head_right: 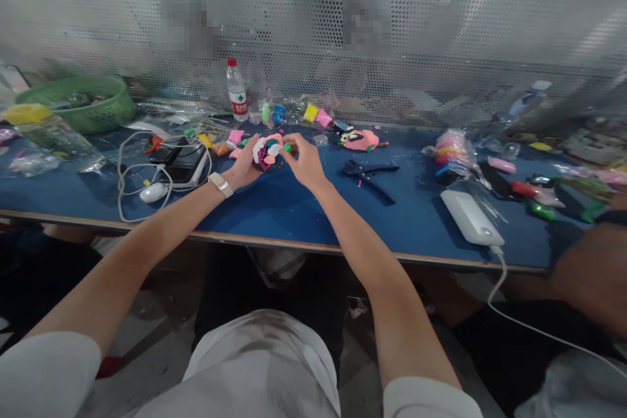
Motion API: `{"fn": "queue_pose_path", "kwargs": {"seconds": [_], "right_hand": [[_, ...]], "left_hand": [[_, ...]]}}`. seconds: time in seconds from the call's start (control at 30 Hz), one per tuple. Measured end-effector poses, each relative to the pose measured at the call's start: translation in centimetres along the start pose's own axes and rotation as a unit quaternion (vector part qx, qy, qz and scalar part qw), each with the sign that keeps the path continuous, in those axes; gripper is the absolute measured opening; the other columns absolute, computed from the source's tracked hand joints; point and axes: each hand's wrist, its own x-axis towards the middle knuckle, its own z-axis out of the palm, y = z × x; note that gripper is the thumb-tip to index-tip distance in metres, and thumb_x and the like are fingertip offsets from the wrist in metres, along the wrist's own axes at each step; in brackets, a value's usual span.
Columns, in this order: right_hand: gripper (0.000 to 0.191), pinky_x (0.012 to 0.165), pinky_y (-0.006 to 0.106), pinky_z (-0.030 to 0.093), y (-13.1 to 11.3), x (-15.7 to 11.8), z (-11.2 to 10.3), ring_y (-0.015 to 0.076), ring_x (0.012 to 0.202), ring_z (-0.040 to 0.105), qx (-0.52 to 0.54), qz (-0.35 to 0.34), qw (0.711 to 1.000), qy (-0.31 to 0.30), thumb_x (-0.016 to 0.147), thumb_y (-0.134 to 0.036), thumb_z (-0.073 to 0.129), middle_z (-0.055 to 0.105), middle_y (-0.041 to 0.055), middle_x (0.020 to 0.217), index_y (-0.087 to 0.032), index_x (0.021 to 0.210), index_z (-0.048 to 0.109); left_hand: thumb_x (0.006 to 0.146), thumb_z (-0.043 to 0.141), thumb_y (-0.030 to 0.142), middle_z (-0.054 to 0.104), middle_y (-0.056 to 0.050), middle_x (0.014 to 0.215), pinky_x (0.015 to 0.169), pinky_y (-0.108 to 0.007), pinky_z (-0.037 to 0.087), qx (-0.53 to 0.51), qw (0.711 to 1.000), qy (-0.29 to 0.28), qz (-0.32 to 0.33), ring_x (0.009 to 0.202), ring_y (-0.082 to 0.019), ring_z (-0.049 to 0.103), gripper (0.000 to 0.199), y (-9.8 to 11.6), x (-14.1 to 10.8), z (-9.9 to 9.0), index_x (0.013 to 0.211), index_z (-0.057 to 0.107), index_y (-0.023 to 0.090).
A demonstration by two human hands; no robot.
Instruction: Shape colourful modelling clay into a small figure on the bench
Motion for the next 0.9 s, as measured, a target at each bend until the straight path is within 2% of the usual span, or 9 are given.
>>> {"fn": "queue_pose_path", "kwargs": {"seconds": [0.13,0.23,0.33,0.4,0.47,0.53,0.63,0.73,0.9], "right_hand": [[0.072,0.072,0.039,0.056,-0.5,-0.2,0.1,0.0239,0.079,0.076,0.027,0.020,0.999,-0.010,0.110,-0.095,0.042,0.080,0.0081,0.108,-0.029,0.124,0.069],[0.072,0.070,0.037,0.053,-0.8,-0.3,-0.1,0.0207,0.071,0.073,0.066,0.015,0.998,-0.018,0.109,-0.096,0.042,0.079,0.0048,0.098,-0.029,0.118,0.066],[0.068,0.069,0.035,0.049,-1.0,-0.4,-0.2,0.0184,0.061,0.063,0.056,0.001,0.998,-0.015,0.110,-0.094,0.045,0.067,-0.0016,0.076,-0.029,0.106,0.063],[0.069,0.068,0.035,0.045,-1.0,-0.3,-0.3,0.0179,0.060,0.055,0.015,-0.016,1.000,0.000,0.112,-0.093,0.042,0.057,-0.0031,0.068,-0.028,0.099,0.062],[0.069,0.070,0.037,0.044,-0.9,-0.2,-0.4,0.0188,0.065,0.054,-0.019,-0.038,0.999,0.010,0.115,-0.089,0.039,0.056,-0.0013,0.072,-0.027,0.094,0.062],[0.068,0.077,0.038,0.049,-0.9,-0.2,-0.4,0.0213,0.075,0.060,-0.031,-0.061,0.998,0.003,0.118,-0.084,0.037,0.064,0.0030,0.084,-0.027,0.097,0.066],[0.064,0.088,0.043,0.057,-0.7,-0.2,0.0,0.0251,0.089,0.067,-0.038,-0.093,0.995,-0.026,0.120,-0.079,0.037,0.074,0.0093,0.109,-0.028,0.117,0.075],[0.059,0.091,0.043,0.061,-0.3,-0.4,0.6,0.0259,0.092,0.071,-0.038,-0.093,0.994,-0.034,0.118,-0.078,0.047,0.079,0.0111,0.126,-0.029,0.139,0.073],[0.048,0.089,0.040,0.061,0.5,-0.5,1.5,0.0233,0.087,0.073,-0.065,-0.083,0.994,-0.017,0.115,-0.071,0.062,0.083,0.0098,0.120,-0.025,0.119,0.076]], "left_hand": [[0.108,0.059,0.085,0.088,-0.014,0.113,0.096,-0.054,0.070,0.010,1.000,-0.016,0.001,0.110,-0.035,0.084,0.068,0.0,-0.1,0.0,0.125,0.080,0.023],[0.111,0.060,0.079,0.089,-0.012,0.111,0.095,-0.047,0.070,-0.037,0.999,0.003,-0.025,0.106,-0.031,0.084,0.062,-0.2,0.0,0.0,0.124,0.081,0.022],[0.114,0.061,0.070,0.089,-0.010,0.107,0.093,-0.040,0.070,-0.101,0.993,0.023,-0.051,0.098,-0.027,0.084,0.055,-0.4,0.1,0.1,0.123,0.080,0.019],[0.117,0.060,0.064,0.088,-0.009,0.104,0.093,-0.038,0.070,-0.133,0.989,0.025,-0.062,0.093,-0.024,0.083,0.050,-0.4,0.1,0.1,0.121,0.080,0.019],[0.118,0.059,0.060,0.088,-0.008,0.103,0.092,-0.036,0.070,-0.155,0.985,0.023,-0.067,0.089,-0.022,0.082,0.046,-0.3,0.1,0.2,0.122,0.080,0.019],[0.119,0.058,0.059,0.088,-0.007,0.101,0.089,-0.035,0.069,-0.167,0.983,0.023,-0.072,0.086,-0.021,0.081,0.046,-0.2,0.1,0.3,0.122,0.081,0.019],[0.118,0.061,0.062,0.086,-0.006,0.094,0.080,-0.030,0.067,-0.177,0.980,0.032,-0.081,0.078,-0.019,0.079,0.047,0.1,0.0,0.5,0.122,0.081,0.019],[0.117,0.063,0.065,0.082,-0.004,0.085,0.071,-0.027,0.063,-0.174,0.980,0.036,-0.086,0.071,-0.017,0.076,0.051,0.3,-0.2,0.7,0.116,0.081,0.018],[0.117,0.062,0.068,0.077,-0.003,0.079,0.066,-0.025,0.057,-0.163,0.983,0.013,-0.088,0.066,-0.015,0.071,0.055,0.0,-0.3,1.0,0.105,0.080,0.018]]}}
